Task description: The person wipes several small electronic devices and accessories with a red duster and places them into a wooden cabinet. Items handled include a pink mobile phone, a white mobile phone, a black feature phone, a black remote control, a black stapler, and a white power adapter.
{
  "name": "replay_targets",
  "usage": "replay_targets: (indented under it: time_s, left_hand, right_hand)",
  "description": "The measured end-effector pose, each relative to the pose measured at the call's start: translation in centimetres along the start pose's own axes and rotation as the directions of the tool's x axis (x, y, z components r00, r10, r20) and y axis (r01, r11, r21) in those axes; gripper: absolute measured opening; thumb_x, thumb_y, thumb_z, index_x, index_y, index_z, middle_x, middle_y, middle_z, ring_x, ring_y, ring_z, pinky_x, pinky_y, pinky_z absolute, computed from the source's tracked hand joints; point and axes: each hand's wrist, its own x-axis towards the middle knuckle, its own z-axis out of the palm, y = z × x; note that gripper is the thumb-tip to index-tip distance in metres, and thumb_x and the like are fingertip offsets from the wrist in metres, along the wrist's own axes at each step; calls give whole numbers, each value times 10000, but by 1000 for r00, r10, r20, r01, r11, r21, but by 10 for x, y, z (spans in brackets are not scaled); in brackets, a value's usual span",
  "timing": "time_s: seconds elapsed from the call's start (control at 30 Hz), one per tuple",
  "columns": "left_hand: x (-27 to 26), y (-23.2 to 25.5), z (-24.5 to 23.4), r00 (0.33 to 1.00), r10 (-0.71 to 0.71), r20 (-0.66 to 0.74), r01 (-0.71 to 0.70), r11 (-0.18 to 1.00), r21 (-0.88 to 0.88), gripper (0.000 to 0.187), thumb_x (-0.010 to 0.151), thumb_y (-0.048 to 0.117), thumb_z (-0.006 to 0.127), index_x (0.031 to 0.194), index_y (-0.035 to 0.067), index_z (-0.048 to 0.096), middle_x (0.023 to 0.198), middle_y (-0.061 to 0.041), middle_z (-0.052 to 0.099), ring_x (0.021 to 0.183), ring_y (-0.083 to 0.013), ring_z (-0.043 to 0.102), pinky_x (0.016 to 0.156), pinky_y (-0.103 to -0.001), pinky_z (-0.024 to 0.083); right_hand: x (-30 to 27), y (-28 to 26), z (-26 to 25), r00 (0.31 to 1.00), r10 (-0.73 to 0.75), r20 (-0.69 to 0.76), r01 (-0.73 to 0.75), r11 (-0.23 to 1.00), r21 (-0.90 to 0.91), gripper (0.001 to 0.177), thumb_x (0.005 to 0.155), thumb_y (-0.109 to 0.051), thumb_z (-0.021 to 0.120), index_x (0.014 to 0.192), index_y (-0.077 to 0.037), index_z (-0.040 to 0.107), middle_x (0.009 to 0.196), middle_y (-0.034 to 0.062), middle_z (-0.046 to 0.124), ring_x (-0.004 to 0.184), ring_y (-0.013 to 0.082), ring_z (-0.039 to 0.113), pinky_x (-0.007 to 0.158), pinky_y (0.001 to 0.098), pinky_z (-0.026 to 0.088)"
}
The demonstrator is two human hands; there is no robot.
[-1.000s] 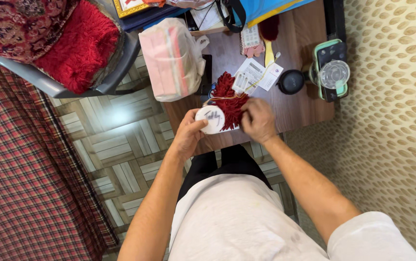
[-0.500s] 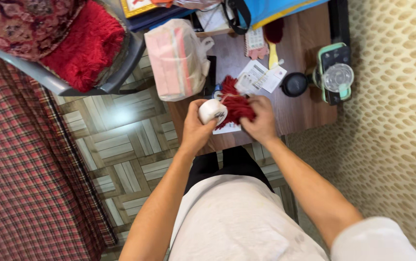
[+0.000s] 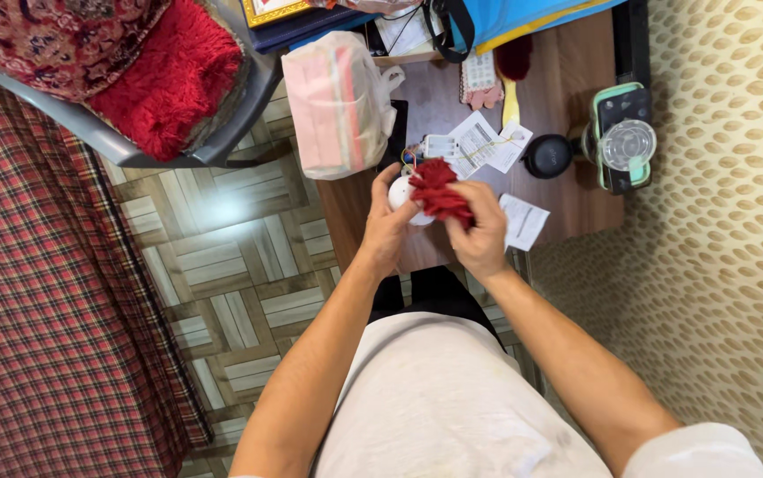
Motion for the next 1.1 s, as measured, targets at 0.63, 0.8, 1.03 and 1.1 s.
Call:
replay_targets:
  time_s: [0.63,0.8,1.03,1.1]
  left_hand:
    - [-7,16,-6,992,-63,109,94,947,-307,554,1029,238,533,1528,142,311,1479,-83,505,1317,-286,551,1051,-569,488]
    - [-1,17,-8,996,-52,78,73,952,-297,560,1016,188,547,1524,156,313,1452,-101,516,1297,-291,554,1061,-541,480]
    - [-1,27,-16,999,-25,22,25,999,-30,703,849,91,630,1504,94,374,1370,-112,570,1240,-230,595,1049,-410,502]
    - [-4,35,-22,999,-32,-30,32,999,18,710,809,102,611,1487,75,406,1316,-112,601,1198,-227,633,1027,-392,531]
  right_hand:
    - [44,16,5,994,-84,70,97,972,-216,374,784,65,680,1138,-50,716,1113,139,679,1063,359,665,925,416,549]
    - [31,12,1,984,-162,78,174,966,-192,408,751,63,644,1141,-43,697,1143,151,658,1086,369,651,949,434,541]
    - [30,33,-5,988,-120,100,144,947,-288,429,736,47,608,1134,-67,721,1126,149,662,1064,354,653,933,426,548]
    - [25,48,-16,997,-71,44,81,948,-309,394,758,34,609,1127,-56,715,1105,153,658,1046,354,652,917,426,545]
